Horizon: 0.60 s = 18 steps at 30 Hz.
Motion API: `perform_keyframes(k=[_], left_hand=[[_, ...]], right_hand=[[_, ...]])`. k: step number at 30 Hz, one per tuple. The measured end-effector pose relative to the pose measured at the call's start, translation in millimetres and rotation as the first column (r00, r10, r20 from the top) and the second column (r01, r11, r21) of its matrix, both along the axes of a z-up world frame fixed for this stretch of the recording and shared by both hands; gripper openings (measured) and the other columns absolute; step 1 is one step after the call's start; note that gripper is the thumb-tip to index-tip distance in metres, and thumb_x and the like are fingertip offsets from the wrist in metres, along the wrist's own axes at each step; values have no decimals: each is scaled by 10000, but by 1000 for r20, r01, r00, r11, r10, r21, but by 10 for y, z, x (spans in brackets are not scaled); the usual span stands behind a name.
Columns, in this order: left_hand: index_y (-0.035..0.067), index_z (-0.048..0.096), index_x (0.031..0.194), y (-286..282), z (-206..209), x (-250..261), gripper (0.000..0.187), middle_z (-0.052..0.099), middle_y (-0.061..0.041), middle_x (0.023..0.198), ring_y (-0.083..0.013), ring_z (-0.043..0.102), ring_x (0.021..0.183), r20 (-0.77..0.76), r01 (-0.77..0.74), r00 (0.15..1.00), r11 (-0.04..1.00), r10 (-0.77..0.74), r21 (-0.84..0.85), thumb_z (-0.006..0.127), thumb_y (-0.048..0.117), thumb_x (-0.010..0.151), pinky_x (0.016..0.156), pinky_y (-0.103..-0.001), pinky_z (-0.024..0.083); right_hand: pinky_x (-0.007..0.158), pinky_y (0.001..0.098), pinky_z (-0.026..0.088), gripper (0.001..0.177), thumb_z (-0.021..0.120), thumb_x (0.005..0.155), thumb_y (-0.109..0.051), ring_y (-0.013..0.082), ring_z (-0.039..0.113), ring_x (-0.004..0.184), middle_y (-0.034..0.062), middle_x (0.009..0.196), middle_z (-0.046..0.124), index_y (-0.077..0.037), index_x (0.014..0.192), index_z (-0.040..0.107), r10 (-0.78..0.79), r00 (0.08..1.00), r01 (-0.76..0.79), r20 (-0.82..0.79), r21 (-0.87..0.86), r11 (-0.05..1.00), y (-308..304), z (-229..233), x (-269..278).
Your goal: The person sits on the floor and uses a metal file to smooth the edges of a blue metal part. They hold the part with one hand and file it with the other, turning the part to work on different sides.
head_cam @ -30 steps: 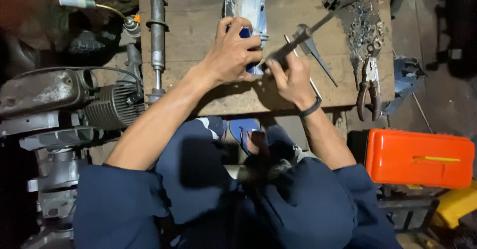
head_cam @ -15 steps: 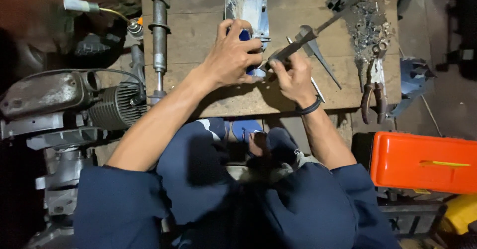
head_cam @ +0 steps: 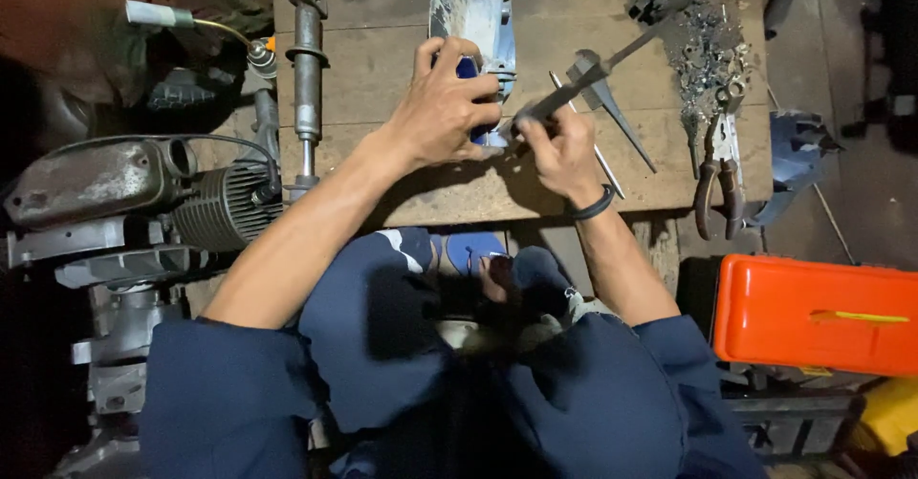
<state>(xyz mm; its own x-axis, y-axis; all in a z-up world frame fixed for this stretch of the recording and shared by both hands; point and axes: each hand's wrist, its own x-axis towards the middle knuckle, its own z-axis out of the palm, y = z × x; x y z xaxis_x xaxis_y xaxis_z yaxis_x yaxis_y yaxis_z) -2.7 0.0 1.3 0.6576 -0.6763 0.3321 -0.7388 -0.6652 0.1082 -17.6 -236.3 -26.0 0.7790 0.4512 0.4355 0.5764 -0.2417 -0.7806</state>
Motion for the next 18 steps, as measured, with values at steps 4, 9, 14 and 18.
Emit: perform_keyframes(k=[4,9,14,18], left_hand=[[211,732,821,-2,30,0,485,650,75,1060,-378,421,1267,-9,6,1000,1000,-6,2,913,626,647,1011,-557,294],[237,743,893,-1,12,-11,478,639,67,1056,-380,423,1260,7,-2,1000,1000,2,1,891,640,683,1004,-551,289],[215,657,792,47,91,5,490,607,66,1008,-338,455,1199,140,11,990,1000,-13,20,922,599,640,948,-525,325],[276,692,949,5,87,-45,540,620,18,1181,-371,406,1326,91,-31,996,995,23,90,830,733,697,1065,-626,231]], right_hand=[[570,355,436,266,606,1072,-252,216,568,607,92,782,658,-14,961,649,-91,995,92,29,-56,994,-42,-29,-36],[589,354,453,332,564,1092,-293,231,608,654,106,831,682,3,964,643,-101,991,102,84,-1,995,32,87,-25],[640,366,412,209,603,1066,-199,242,552,676,88,786,611,-36,935,604,-10,1000,9,-4,-120,993,-42,193,-57],[648,343,542,267,613,1049,-240,195,696,728,85,889,766,-44,913,734,-253,960,264,-117,87,961,-216,246,-78]])
